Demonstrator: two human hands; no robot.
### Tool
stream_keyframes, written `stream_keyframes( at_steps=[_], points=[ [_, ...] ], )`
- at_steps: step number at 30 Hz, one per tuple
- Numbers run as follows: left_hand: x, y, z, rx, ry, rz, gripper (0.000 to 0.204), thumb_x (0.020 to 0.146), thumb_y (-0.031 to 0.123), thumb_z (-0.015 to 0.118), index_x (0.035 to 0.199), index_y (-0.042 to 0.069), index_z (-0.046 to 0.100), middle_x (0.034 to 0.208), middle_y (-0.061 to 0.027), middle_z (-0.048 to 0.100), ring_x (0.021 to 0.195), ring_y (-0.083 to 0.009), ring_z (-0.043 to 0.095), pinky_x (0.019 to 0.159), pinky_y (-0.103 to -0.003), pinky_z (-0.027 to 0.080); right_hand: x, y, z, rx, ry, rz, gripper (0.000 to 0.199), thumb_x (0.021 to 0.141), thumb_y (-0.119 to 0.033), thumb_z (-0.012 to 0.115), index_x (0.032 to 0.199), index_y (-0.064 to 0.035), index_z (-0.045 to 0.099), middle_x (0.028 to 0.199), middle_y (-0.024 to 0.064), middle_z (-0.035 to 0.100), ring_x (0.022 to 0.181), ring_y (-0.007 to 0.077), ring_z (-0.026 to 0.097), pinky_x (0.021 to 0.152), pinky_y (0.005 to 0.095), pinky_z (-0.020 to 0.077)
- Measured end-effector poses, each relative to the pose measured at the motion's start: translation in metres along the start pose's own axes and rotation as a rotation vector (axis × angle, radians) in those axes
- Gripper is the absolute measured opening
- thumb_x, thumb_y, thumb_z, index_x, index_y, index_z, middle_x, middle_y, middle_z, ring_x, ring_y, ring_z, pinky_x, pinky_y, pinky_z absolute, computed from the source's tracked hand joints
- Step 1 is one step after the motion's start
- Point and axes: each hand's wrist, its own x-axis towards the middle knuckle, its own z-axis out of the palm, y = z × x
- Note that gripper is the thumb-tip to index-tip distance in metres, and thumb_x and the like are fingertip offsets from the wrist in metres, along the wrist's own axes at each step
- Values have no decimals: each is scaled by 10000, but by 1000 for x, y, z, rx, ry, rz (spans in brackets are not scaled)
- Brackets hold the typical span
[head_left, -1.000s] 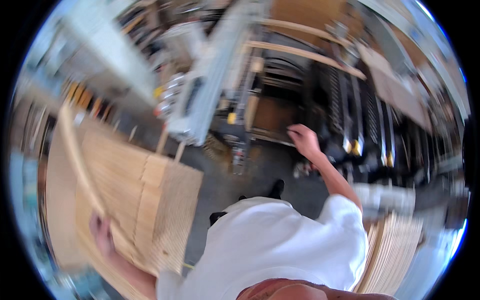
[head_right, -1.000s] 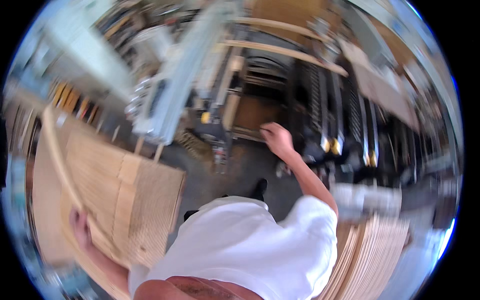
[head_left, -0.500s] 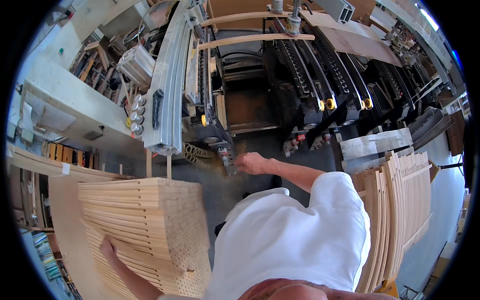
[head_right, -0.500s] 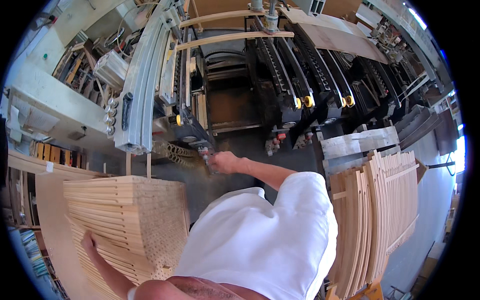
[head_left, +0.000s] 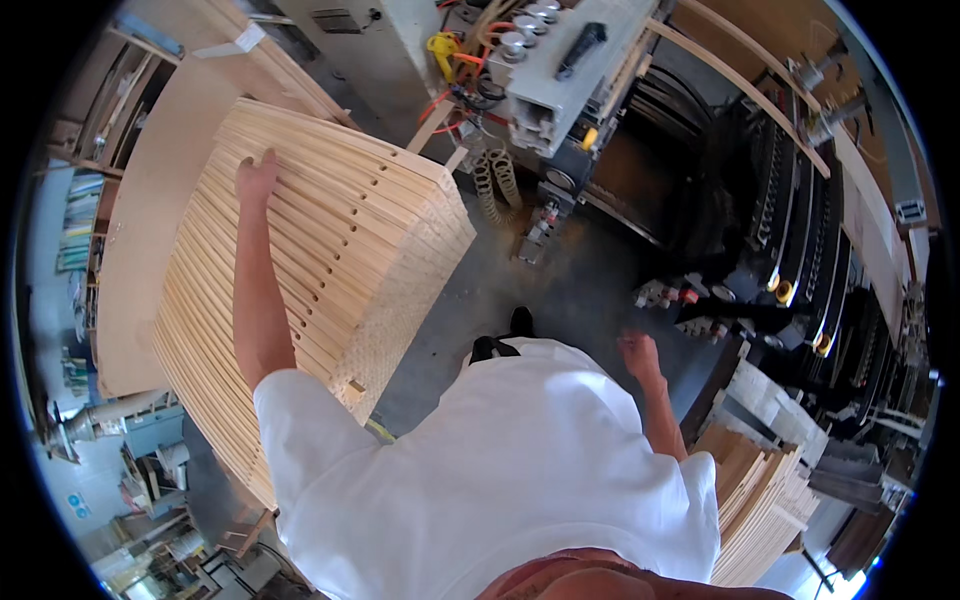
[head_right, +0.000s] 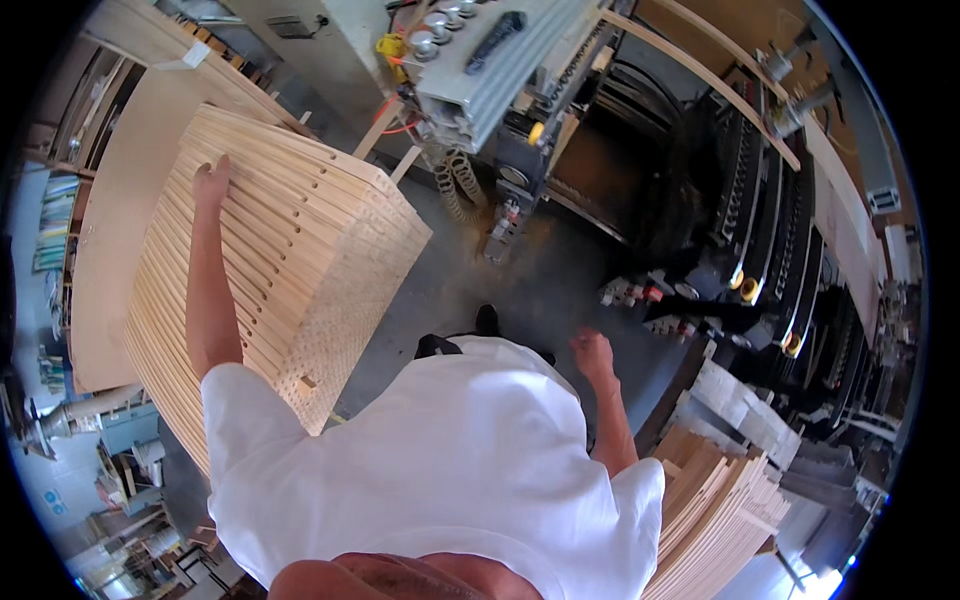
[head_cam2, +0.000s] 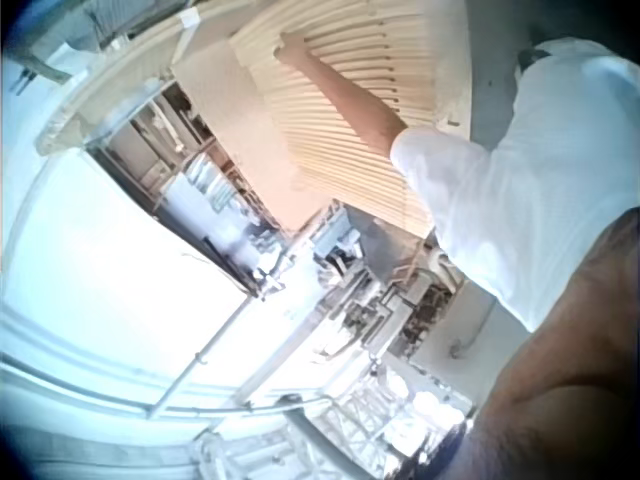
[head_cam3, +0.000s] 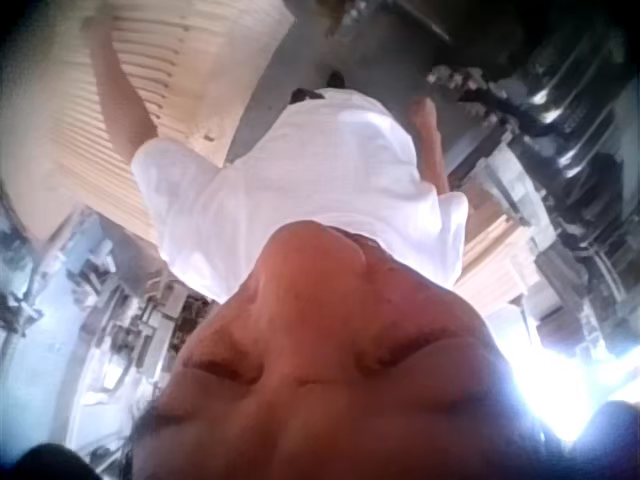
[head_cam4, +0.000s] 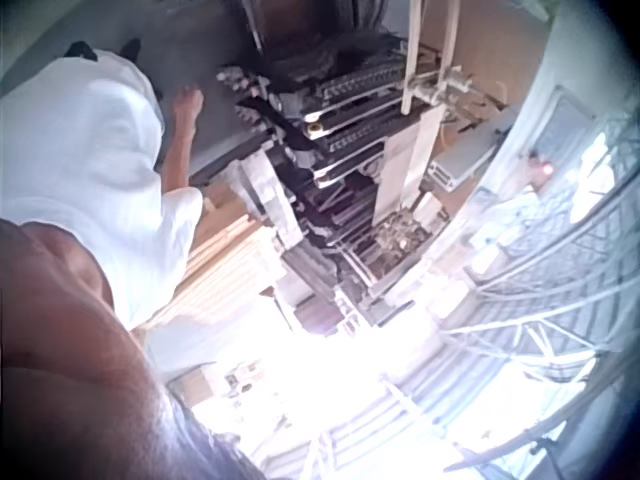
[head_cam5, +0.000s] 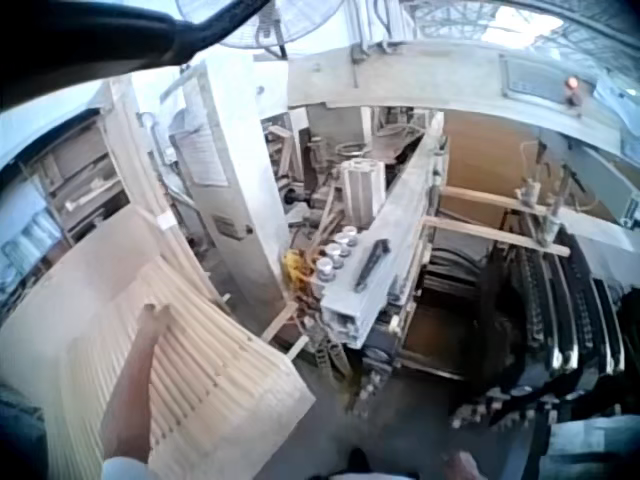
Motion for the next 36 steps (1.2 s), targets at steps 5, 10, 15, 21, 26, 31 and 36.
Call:
stream_keyframes(
  at_steps=[5, 10, 15, 21, 26, 31, 36],
  points=[
    [-114, 54, -18, -163, -36, 350, 659, 911, 380, 680, 1367, -55, 487, 1356, -245, 544, 1240, -348, 535, 1053, -418, 421, 16, -39, 2, -98, -10, -48, 374, 877, -246, 681, 1189, -40, 661, 1121, 192, 685, 1069, 366, 639, 897, 448, 520],
    [-334, 159, -54, -630, -291, 710, 382, 999, 171, 576, 1305, -55, 540, 1266, -187, 604, 1139, -272, 598, 971, -360, 490, -59, -78, -49, 82, 195, -327, 345, 894, -219, 659, 1187, -39, 628, 1149, 152, 639, 1074, 361, 617, 903, 465, 515],
    [-483, 240, 81, -764, -1142, 527, 311, 975, 157, 601, 1231, -18, 603, 1150, -108, 646, 1003, -184, 625, 848, -317, 538, -191, -17, -125, -11, 857, -310, 302, 841, -174, 703, 1119, -70, 643, 1069, 100, 651, 1007, 324, 628, 845, 431, 514],
    [-623, 260, 119, -573, -1562, 886, 295, 931, 138, 654, 1165, -43, 644, 1020, -106, 700, 917, -146, 652, 834, -283, 519, -418, 91, -137, -327, 1142, 719, 292, 840, -148, 712, 1113, -53, 673, 1122, 159, 670, 1072, 351, 611, 931, 451, 489],
    [-655, 292, 127, -468, -1564, 1093, 308, 916, 142, 666, 1166, -36, 648, 986, -123, 714, 888, -170, 679, 813, -300, 534, -502, 132, -63, -463, 1245, 940, 236, 804, -134, 709, 1028, -84, 656, 1093, 106, 642, 1051, 323, 583, 906, 437, 472],
    [-665, 333, 137, -465, -1539, 1227, 310, 907, 165, 668, 1154, -23, 657, 980, -143, 721, 883, -197, 699, 809, -316, 543, -506, 134, -56, -501, 1297, 951, 250, 792, -113, 716, 1029, -84, 642, 1072, 99, 629, 1036, 321, 576, 896, 442, 466],
    [-640, 372, 169, -520, -1505, 1248, 303, 893, 164, 684, 1132, -21, 662, 960, -142, 726, 867, -195, 705, 788, -316, 547, -501, 130, -53, -560, 1237, 962, 249, 818, -101, 702, 1043, -63, 603, 1069, 122, 607, 1022, 336, 565, 890, 450, 457]
  ],
)
